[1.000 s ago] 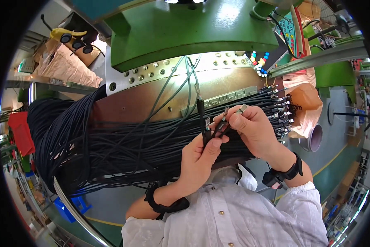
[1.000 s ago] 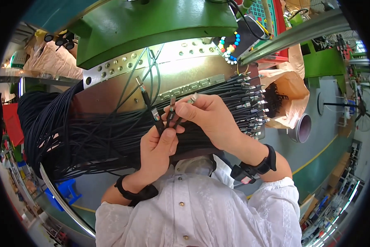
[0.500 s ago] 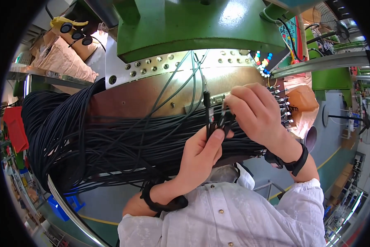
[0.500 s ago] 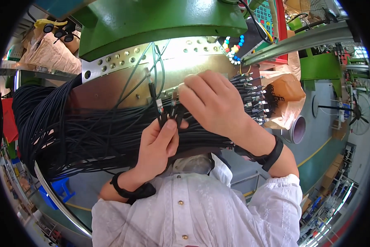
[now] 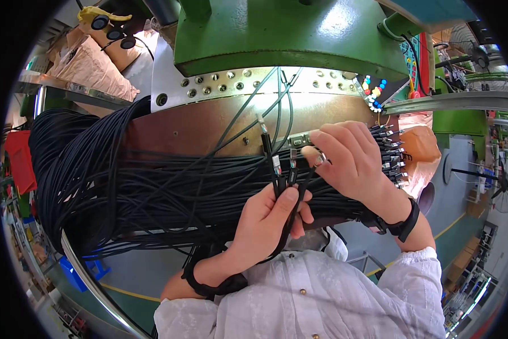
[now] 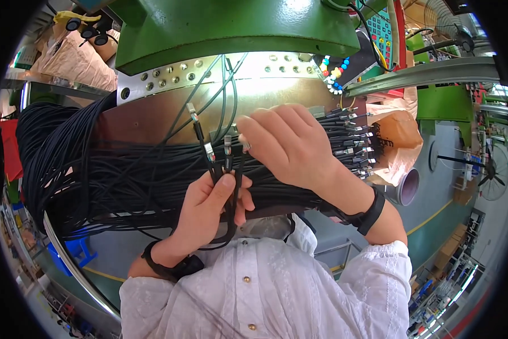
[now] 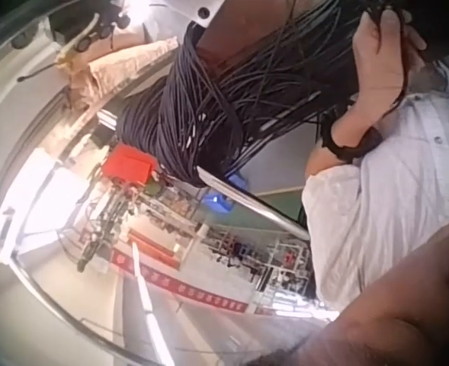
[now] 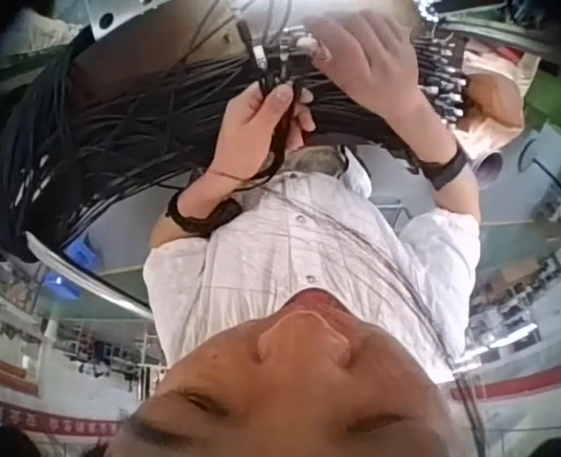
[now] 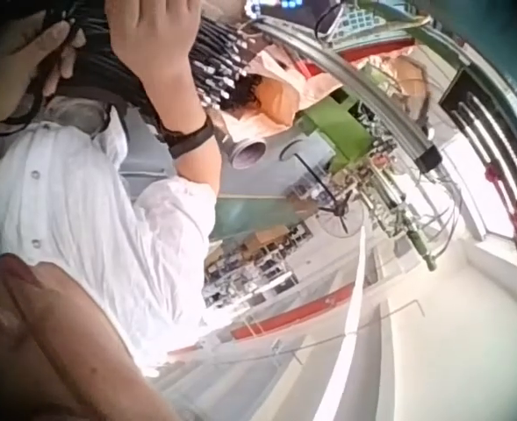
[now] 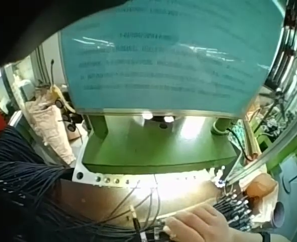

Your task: The person picks up cables, places the ends into a machine, and presses a button. After the machine cycles, the person removes the cables and places them onto a bundle before another person approaches to inspect the work.

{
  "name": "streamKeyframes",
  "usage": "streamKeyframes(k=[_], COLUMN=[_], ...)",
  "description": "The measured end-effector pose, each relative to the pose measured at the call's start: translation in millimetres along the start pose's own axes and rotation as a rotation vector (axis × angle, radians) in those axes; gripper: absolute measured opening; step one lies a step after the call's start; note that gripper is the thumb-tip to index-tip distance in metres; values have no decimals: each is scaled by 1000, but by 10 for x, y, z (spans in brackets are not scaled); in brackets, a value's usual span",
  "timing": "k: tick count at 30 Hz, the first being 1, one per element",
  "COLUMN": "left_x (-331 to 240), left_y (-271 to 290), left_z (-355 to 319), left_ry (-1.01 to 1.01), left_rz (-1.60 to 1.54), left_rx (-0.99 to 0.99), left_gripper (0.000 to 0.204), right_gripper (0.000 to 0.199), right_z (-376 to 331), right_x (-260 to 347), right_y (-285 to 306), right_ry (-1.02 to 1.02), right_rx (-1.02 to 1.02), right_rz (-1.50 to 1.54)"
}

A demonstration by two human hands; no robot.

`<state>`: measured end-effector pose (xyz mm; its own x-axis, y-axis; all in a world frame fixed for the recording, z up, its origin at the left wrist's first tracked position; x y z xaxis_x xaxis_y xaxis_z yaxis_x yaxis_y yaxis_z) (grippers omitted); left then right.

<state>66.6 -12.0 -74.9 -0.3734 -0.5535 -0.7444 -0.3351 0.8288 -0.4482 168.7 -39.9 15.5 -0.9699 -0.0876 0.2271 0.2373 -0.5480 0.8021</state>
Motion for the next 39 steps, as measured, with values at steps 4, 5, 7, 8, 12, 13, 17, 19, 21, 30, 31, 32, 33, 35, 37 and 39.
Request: streamKeyframes(k=[4,5,7,8,12,13,17,19,21,30,31,32,33,35,37,39], left_x=[-12,-1,21,33,-176,-181,-193,-172,-139,-121,-123,-120,-120,-129,-138,-125], left_y=[22,-12,-76,-79,130,144,127,64,63,12,6,12,5,-7,16,32], left_z=[50,49,43,40,-22,-12,33,60,82,134,131,133,131,126,135,147], left_ry=[-12,-1,20,19,-254,-211,-117,-84,-82,-61,-65,-64,-64,-65,-48,-13], left_rz=[-58,-55,-51,-50,174,20,-300,-332,-364,-292,-268,-268,-323,-435,-442,-461], left_rx=[-23,6,61,57,-220,-189,-116,-76,-47,-52,-49,-47,-18,41,33,16], left_gripper=[26,26,26,26,31,31,29,28,27,25,25,25,26,27,27,28], right_gripper=[29,31,29,27,21,20,16,15,14,15,15,15,15,15,15,15], right_z=[29,25,1,-6,-58,-92,-198,-189,-184,-76,-71,-66,-65,-82,-94,-83], right_x=[78,80,30,-15,-244,-313,-399,-403,-397,-321,-321,-325,-326,-336,-345,-320], right_y=[25,22,-10,-54,-219,-257,-334,-335,-342,-323,-330,-335,-337,-334,-332,-335], right_ry=[15,2,-20,-36,-204,-282,-396,-387,-379,-330,-329,-328,-327,-328,-326,-295], right_rx=[7,30,52,71,72,63,95,111,142,266,265,264,263,258,249,246], right_rz=[-13,-8,43,97,350,447,489,503,524,345,349,350,352,361,377,342])
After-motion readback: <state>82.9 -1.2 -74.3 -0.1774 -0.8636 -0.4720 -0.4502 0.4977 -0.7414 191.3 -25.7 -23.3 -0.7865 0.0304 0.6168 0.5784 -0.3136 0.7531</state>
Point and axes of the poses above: each hand's wrist, its own z-axis towards the middle knuckle, its own y-axis out of the back of the hand, x = y × z, the point moved 9 cm from there along z, towards the middle knuckle, and after that the axes turned 9 degrees about z, right-handed, at the moved point
